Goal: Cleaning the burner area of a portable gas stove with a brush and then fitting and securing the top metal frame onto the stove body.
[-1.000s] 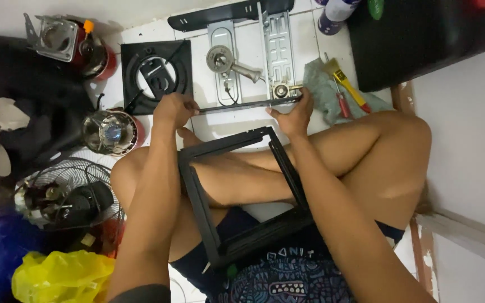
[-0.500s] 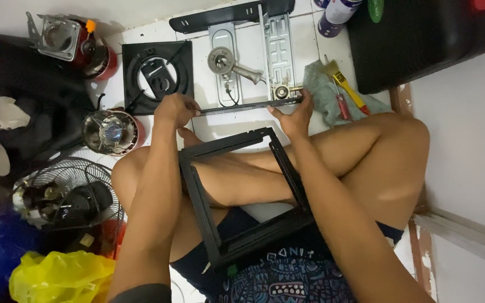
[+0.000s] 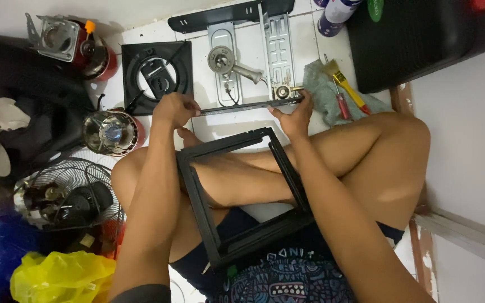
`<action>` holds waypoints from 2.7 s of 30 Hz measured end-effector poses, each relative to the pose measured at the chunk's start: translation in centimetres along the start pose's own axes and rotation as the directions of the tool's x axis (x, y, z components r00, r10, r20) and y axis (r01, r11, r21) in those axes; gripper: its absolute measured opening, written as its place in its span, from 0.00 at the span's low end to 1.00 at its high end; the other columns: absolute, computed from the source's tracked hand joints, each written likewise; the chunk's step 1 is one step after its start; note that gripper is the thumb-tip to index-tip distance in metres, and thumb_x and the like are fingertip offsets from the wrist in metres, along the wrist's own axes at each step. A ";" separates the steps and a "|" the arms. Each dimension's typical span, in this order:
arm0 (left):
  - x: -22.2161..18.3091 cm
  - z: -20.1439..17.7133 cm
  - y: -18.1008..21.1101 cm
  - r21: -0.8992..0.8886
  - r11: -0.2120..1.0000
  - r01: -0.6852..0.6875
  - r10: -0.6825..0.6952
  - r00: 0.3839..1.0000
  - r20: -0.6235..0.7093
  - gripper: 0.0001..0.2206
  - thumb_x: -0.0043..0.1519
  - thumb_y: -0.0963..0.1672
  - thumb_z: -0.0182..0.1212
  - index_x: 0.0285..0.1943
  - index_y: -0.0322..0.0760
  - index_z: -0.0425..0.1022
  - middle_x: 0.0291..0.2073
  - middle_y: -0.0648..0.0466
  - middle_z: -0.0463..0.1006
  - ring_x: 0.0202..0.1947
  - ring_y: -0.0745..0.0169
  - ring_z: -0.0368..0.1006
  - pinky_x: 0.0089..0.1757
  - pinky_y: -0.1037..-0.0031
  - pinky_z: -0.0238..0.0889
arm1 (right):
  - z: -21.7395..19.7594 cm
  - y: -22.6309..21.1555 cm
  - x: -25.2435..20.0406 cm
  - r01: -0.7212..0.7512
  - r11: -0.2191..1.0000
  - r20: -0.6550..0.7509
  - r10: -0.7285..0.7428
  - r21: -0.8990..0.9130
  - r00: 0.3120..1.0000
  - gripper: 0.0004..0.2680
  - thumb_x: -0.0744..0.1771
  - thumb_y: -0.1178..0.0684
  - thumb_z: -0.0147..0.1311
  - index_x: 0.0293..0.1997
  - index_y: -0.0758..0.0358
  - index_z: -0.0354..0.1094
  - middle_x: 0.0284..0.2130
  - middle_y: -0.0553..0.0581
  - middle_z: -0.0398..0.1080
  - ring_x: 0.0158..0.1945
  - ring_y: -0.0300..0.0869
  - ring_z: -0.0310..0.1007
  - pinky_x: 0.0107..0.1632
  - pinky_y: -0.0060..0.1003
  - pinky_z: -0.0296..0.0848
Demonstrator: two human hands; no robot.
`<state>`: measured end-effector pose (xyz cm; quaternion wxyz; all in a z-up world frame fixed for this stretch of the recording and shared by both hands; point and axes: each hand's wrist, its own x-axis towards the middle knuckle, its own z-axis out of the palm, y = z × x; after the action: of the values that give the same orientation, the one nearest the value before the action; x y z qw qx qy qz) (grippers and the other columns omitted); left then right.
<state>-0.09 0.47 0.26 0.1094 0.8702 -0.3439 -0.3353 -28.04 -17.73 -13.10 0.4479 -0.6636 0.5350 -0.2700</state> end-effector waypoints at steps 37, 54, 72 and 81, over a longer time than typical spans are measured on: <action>1.0 -0.5 0.7 0.120 0.988 0.098 -0.120 0.974 0.193 0.13 0.57 0.46 0.67 0.48 0.36 0.85 0.44 0.41 0.83 0.46 0.40 0.79 0.40 0.61 0.75 | -0.1 -0.9 0.3 -0.041 0.997 0.054 0.045 -0.070 0.998 0.38 0.52 0.54 0.80 0.64 0.56 0.55 0.59 0.62 0.59 0.69 0.60 0.57 0.71 0.62 0.54; 0.4 -1.0 2.2 0.076 0.976 0.203 -0.214 0.959 0.184 0.20 0.58 0.47 0.68 0.50 0.22 0.81 0.46 0.32 0.80 0.48 0.35 0.77 0.44 0.55 0.73 | -0.9 -1.5 -0.2 -0.017 1.000 0.039 0.016 0.026 0.999 0.37 0.54 0.48 0.82 0.63 0.62 0.54 0.57 0.66 0.59 0.66 0.64 0.59 0.69 0.62 0.55; 0.0 -0.3 0.9 0.039 0.997 0.065 -0.066 0.997 0.040 0.15 0.55 0.46 0.73 0.41 0.26 0.83 0.37 0.35 0.82 0.44 0.32 0.79 0.40 0.54 0.72 | -0.9 -0.6 0.0 -0.033 0.985 0.073 0.021 0.168 0.997 0.38 0.55 0.50 0.83 0.64 0.69 0.52 0.59 0.73 0.56 0.68 0.65 0.57 0.69 0.58 0.59; 1.2 0.4 -0.7 0.090 0.994 0.059 -0.073 0.984 0.163 0.11 0.54 0.45 0.71 0.43 0.40 0.86 0.41 0.42 0.84 0.46 0.40 0.79 0.44 0.60 0.74 | -0.1 0.8 0.6 0.109 0.994 0.006 -0.109 0.025 0.994 0.37 0.49 0.53 0.84 0.56 0.67 0.58 0.50 0.70 0.61 0.59 0.67 0.62 0.67 0.56 0.59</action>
<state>0.64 0.18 -0.96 0.0323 0.8540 -0.3366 -0.3953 -28.39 -18.32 -13.84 0.4427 -0.6873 0.4927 -0.2981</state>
